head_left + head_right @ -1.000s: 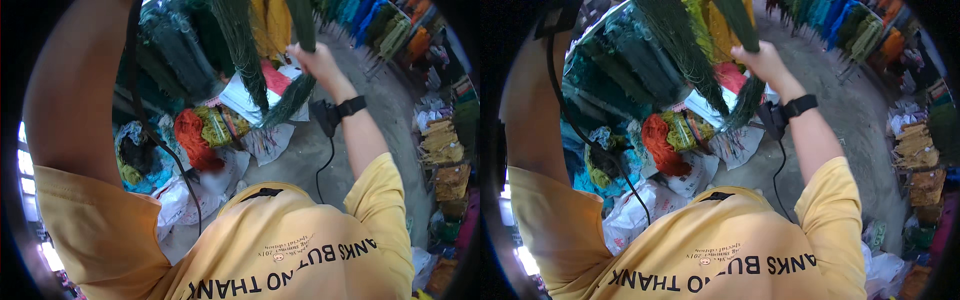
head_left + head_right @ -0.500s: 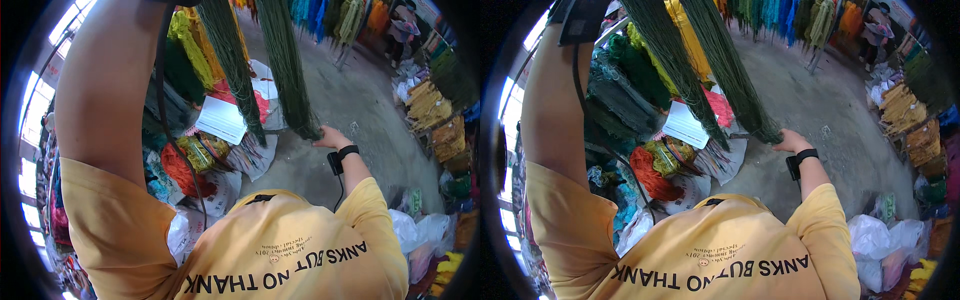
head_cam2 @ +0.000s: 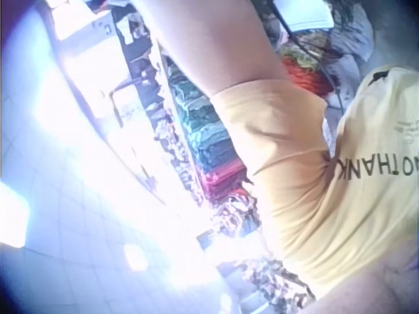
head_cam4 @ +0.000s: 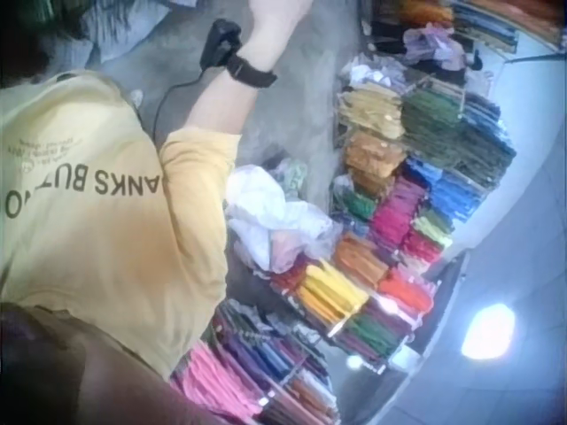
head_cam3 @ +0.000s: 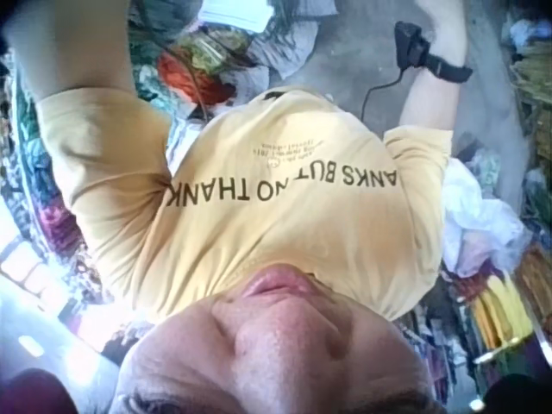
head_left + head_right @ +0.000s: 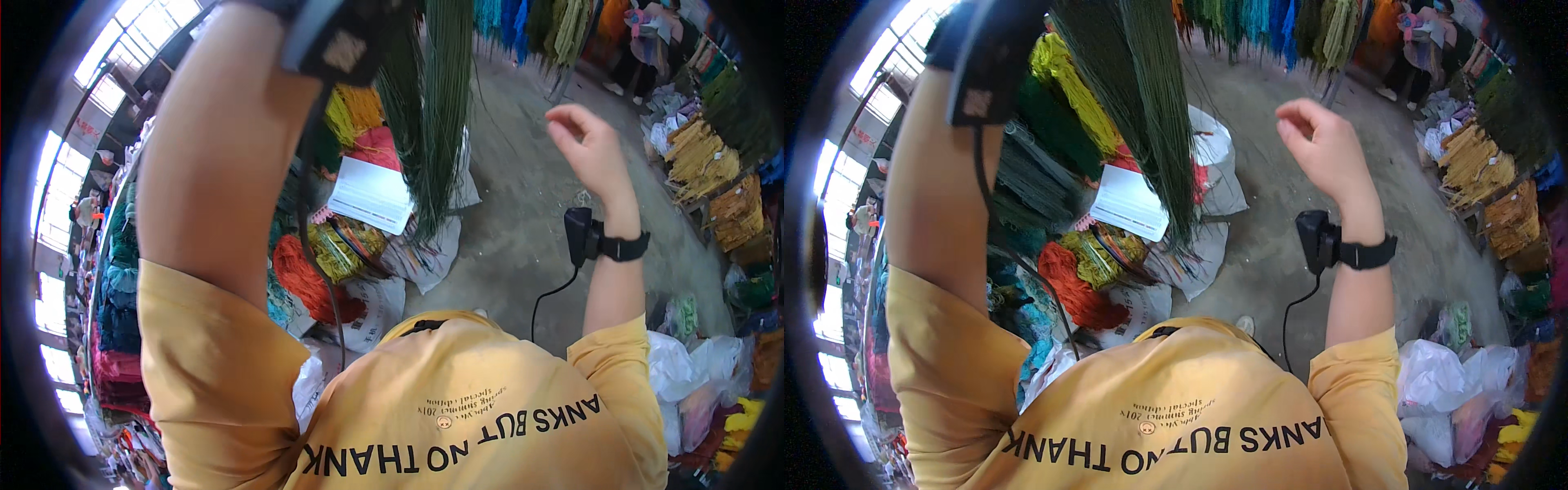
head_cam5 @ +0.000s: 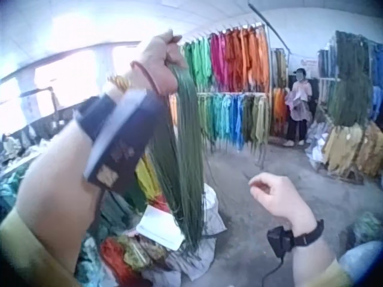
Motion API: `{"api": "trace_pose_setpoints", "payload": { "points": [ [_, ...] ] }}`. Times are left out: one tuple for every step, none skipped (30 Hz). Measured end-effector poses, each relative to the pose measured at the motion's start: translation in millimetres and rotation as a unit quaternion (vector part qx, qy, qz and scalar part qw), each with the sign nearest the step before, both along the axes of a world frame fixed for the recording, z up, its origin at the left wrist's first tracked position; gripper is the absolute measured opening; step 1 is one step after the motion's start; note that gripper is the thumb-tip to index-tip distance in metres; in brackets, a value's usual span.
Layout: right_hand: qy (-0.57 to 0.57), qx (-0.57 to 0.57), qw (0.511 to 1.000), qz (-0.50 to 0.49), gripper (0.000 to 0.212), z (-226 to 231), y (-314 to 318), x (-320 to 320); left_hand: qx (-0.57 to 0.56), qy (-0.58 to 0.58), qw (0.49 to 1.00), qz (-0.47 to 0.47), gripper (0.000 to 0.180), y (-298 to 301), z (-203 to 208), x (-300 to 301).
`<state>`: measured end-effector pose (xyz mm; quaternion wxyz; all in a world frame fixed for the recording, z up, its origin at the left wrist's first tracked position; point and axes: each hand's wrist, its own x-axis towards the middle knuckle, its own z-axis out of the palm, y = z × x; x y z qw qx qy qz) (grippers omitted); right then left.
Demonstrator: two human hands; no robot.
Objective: The person gathers a bundle of green thread, ties it into a knot, and loops it through a pink thread organizer. They walk to a rack to select more thread, then return to a table to compare the green thread against a paper chart and thread organizer.
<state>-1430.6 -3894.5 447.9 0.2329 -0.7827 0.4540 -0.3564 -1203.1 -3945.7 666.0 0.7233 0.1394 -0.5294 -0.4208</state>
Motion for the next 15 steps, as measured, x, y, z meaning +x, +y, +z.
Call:
{"api": "trace_pose_setpoints", "payload": {
  "points": [
    [-0.104,-0.045,0.993,0.015,0.020,17,12,16,0.071,0.031,0.996,-0.037,0.017,6,-1,4],
    [-0.205,-0.086,0.975,0.024,0.017,30,24,29,0.093,0.034,0.995,-0.035,0.017,14,-8,1],
    [-0.244,-0.092,0.963,0.068,0.017,43,35,45,0.114,0.036,0.992,-0.031,0.017,22,-16,-1],
    [-0.283,-0.097,0.947,0.117,0.016,53,49,67,0.107,0.031,0.993,-0.025,0.017,32,-19,4],
    [-0.240,-0.111,0.954,0.144,0.015,56,56,82,0.137,0.056,0.988,-0.052,0.018,32,-26,0],
    [-0.197,-0.124,0.958,0.170,0.014,58,60,98,0.167,0.080,0.980,-0.079,0.019,32,-33,-4],
    [-0.191,-0.113,0.948,0.229,0.013,54,60,119,0.173,0.077,0.980,-0.061,0.021,39,-37,-5],
    [-0.190,-0.131,0.936,0.266,0.013,46,57,138,0.175,0.083,0.976,-0.094,0.021,40,-41,-3],
    [-0.193,-0.086,0.937,0.279,0.015,35,51,155,0.180,0.090,0.971,-0.128,0.021,37,-49,2],
    [-0.192,-0.079,0.939,0.275,0.015,31,47,166,0.178,0.097,0.970,-0.136,0.022,42,-51,9],
    [-0.188,-0.068,0.944,0.264,0.015,22,38,174,0.179,0.106,0.966,-0.151,0.022,44,-57,11],
    [-0.296,-0.021,0.930,0.218,0.016,16,32,177,0.191,0.108,0.968,-0.124,0.022,51,-59,10],
    [-0.399,0.026,0.901,0.171,0.016,10,25,179,0.187,0.106,0.968,-0.127,0.022,52,-64,13],
    [-0.416,-0.005,0.904,0.100,0.019,13,26,176,0.173,0.099,0.965,-0.167,0.021,56,-68,22],
    [-0.440,0.011,0.894,0.078,0.024,16,27,175,0.161,0.093,0.961,-0.206,0.022,59,-71,29]
  ]
}}
